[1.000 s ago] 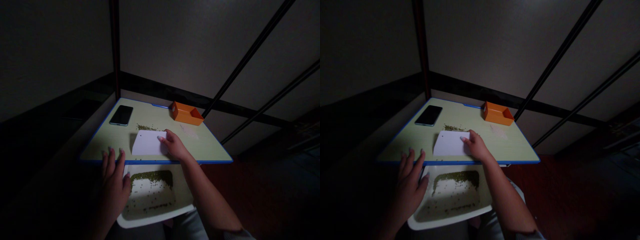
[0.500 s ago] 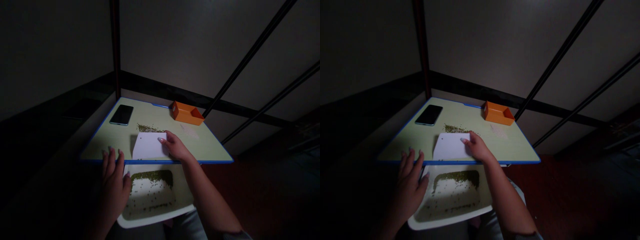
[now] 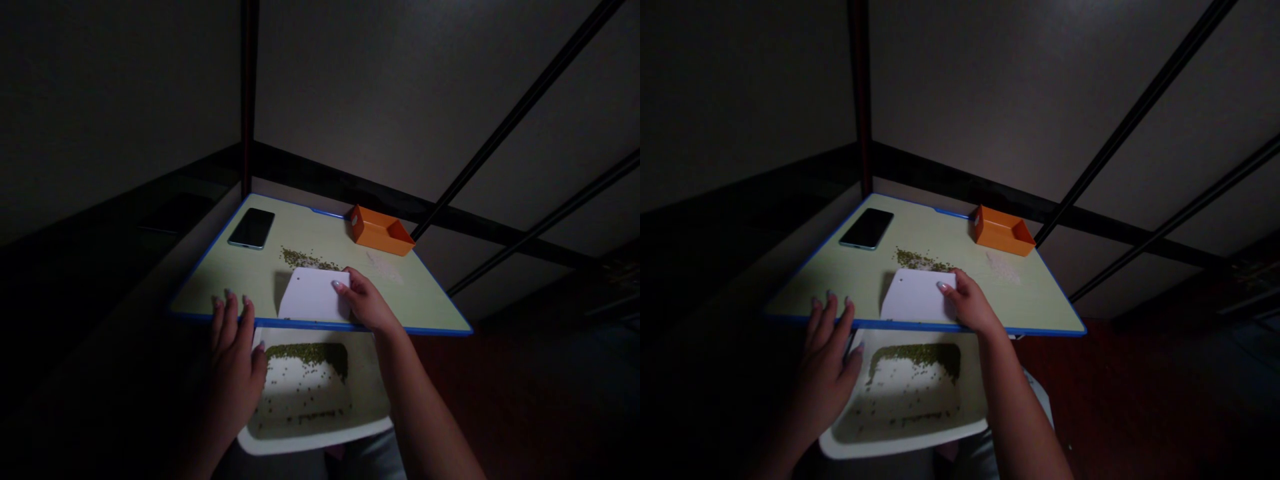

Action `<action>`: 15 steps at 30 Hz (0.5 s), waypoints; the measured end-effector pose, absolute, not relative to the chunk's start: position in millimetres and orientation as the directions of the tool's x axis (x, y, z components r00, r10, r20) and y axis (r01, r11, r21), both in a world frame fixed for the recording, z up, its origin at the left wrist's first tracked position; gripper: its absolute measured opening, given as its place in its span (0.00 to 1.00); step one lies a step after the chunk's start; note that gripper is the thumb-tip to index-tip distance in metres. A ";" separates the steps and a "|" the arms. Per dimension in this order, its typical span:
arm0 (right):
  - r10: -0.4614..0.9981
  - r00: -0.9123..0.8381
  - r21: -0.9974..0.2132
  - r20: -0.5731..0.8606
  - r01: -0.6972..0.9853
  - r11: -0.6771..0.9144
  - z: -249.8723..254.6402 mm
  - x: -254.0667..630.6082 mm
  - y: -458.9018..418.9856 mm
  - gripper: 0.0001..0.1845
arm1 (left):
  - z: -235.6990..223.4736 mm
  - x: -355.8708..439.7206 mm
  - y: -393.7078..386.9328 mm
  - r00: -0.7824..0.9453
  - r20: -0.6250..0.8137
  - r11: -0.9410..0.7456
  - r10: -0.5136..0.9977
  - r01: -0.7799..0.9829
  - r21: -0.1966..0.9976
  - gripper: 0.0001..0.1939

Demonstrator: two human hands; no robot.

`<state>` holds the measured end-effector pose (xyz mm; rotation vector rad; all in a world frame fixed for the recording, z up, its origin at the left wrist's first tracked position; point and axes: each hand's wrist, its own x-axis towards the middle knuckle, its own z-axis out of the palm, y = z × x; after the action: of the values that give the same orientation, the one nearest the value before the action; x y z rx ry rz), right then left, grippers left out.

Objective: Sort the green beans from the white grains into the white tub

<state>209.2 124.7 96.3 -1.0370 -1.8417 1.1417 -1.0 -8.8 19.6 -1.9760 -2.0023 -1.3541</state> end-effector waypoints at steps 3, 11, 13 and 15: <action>0.898 -0.407 -0.925 0.170 0.248 0.287 96.2 210.4 123.2 0.21 | 19.2 -1.7 -8.5 -0.200 0.568 -0.186 0.798 0.815 0.548 0.39; 0.907 -0.396 -0.945 0.147 0.214 0.246 89.9 214.8 122.8 0.21 | 16.2 -4.2 -7.3 -0.174 0.580 -0.195 0.796 0.833 0.517 0.38; 0.908 -0.390 -0.945 0.150 0.214 0.248 91.3 216.8 121.5 0.22 | 15.9 -3.7 -6.9 -0.189 0.573 -0.190 0.797 0.823 0.535 0.38; 0.910 -0.384 -0.941 0.157 0.221 0.255 93.3 219.2 119.9 0.22 | 16.0 -3.2 -6.7 -0.202 0.564 -0.182 0.800 0.814 0.551 0.38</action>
<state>219.2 119.9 93.3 -1.0376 -1.7789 1.1639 -3.2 -6.7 16.0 -1.9737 -1.9984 -1.3715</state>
